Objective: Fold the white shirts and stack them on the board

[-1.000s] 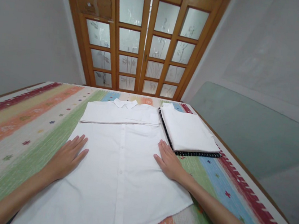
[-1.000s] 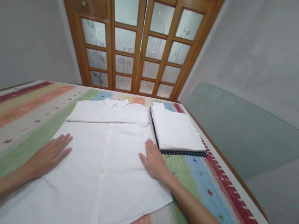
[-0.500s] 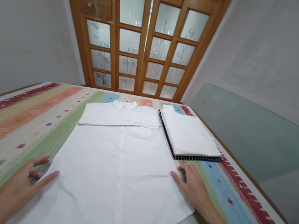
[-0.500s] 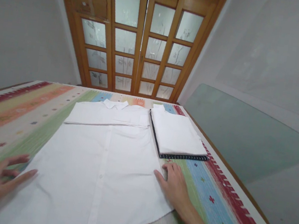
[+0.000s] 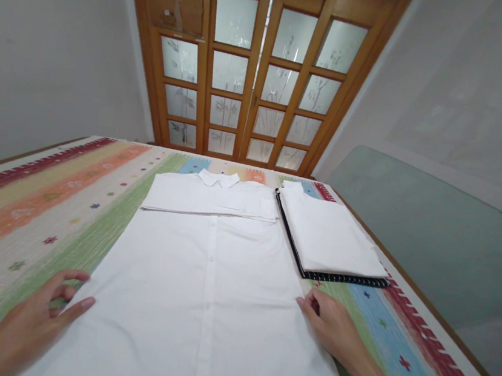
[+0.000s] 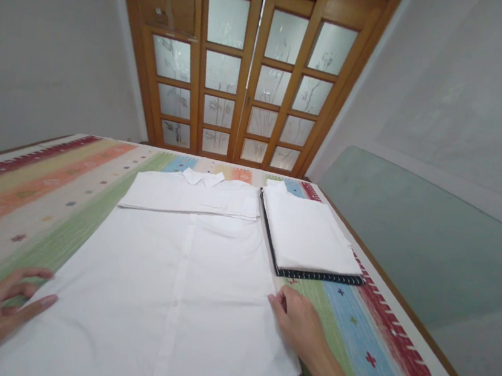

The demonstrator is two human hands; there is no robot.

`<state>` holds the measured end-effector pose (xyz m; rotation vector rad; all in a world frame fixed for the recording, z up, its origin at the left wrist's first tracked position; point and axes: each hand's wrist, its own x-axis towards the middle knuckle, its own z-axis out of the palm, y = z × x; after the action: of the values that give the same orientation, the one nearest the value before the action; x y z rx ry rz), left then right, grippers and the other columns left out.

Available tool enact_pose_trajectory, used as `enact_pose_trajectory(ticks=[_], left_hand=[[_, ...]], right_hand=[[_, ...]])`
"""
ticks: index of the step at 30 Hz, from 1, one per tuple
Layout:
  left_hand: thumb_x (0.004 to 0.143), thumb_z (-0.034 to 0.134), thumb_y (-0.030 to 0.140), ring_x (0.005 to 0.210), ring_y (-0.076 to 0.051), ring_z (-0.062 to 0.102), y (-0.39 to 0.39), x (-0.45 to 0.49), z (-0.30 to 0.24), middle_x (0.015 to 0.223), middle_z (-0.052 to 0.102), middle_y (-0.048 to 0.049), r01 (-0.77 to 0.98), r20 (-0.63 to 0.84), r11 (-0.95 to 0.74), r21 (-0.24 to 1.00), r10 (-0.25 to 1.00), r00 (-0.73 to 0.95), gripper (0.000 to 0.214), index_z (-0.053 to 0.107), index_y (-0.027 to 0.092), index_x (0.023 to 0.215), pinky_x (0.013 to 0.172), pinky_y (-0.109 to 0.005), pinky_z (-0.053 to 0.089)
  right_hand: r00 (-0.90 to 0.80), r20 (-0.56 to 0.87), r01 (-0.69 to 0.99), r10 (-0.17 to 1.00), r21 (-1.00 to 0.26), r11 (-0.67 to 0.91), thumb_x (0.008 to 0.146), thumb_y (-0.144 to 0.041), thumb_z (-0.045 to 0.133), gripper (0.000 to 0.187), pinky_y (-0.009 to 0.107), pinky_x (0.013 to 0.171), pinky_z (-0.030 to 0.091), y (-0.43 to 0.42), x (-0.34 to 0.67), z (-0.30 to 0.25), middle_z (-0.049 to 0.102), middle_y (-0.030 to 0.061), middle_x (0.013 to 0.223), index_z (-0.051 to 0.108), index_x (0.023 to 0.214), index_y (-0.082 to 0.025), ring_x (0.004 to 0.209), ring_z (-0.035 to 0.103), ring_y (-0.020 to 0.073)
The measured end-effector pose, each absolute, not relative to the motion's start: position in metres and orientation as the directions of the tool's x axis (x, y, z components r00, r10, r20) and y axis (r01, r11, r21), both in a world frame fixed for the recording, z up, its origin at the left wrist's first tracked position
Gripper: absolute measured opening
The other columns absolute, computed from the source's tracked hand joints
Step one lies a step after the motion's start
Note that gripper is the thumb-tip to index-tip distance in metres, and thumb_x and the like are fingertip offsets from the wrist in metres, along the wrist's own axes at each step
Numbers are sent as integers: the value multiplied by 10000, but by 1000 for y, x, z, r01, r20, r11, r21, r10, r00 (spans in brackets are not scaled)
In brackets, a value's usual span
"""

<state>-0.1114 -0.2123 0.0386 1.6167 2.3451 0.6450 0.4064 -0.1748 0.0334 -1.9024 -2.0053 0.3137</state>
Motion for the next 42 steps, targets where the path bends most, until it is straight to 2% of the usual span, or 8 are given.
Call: enact_pose_trajectory(ticks=[3,8,13,17,22,29,35,42], left_hand=[[773,472,604,564,-171,627,-211,-114,40,648,600,86,848,-19,269,457,956,-293,441,540,258,1038,630,-271,504],[829,400,599,969,-290,656,-206,-101,43,1042,697,-92,968,270,83,236,952,-147,519,611,184,1058,939,-443,491],[905,394,589,1150,-244,622,-207,-63,36,1295,641,-54,941,336,-254,222,926,170,526,599,251,1253,1016,-394,490],[922,468,527,1339,-264,465,-214,-41,20,1479,469,-11,878,323,-474,69,843,430,598,365,336,1479,1079,-428,434],[933,478,498,1398,-297,365,-221,-25,17,1525,379,-39,874,300,-486,11,835,460,747,97,313,1548,1129,-508,347],[955,459,468,1425,-275,321,-228,11,43,1554,321,-12,749,224,-655,101,748,625,713,75,341,1543,1158,-476,308],[968,440,435,1446,-263,266,-220,38,51,1587,225,-46,673,194,-697,249,717,670,756,-27,294,1545,1165,-465,301],[977,433,412,1462,-278,210,-216,53,46,1583,246,-18,605,114,-745,279,652,750,657,106,339,1542,1180,-525,243]], right_hand=[[-44,192,942,980,-320,105,869,-401,494,278,303,580,407,-176,403,37,600,18,621,485,652,-227,582,565,183],[-293,412,890,863,-212,404,892,-373,534,230,432,948,484,-177,388,42,641,131,1179,639,1001,-200,1114,594,280],[-621,178,733,763,-211,646,988,-365,434,533,429,1151,339,-178,379,36,339,77,1558,351,1497,-231,1442,286,239],[-705,80,677,705,-221,702,1006,-349,403,605,464,1199,220,-184,376,37,222,47,1596,166,1554,-250,1480,145,243],[-750,9,635,661,-271,724,977,-406,461,705,496,1192,227,-202,370,45,132,52,1604,88,1556,-255,1480,104,285],[-789,11,575,614,-337,745,986,-423,442,719,460,1213,172,-194,355,47,123,89,1601,59,1557,-215,1478,133,253],[-824,-1,533,567,-345,773,1012,-403,390,610,465,1216,139,-159,346,54,190,47,1601,144,1553,-263,1485,98,221],[-773,78,599,630,-236,765,1018,-419,360,549,503,1200,157,-121,327,39,203,56,1599,248,1534,-268,1488,73,247]])
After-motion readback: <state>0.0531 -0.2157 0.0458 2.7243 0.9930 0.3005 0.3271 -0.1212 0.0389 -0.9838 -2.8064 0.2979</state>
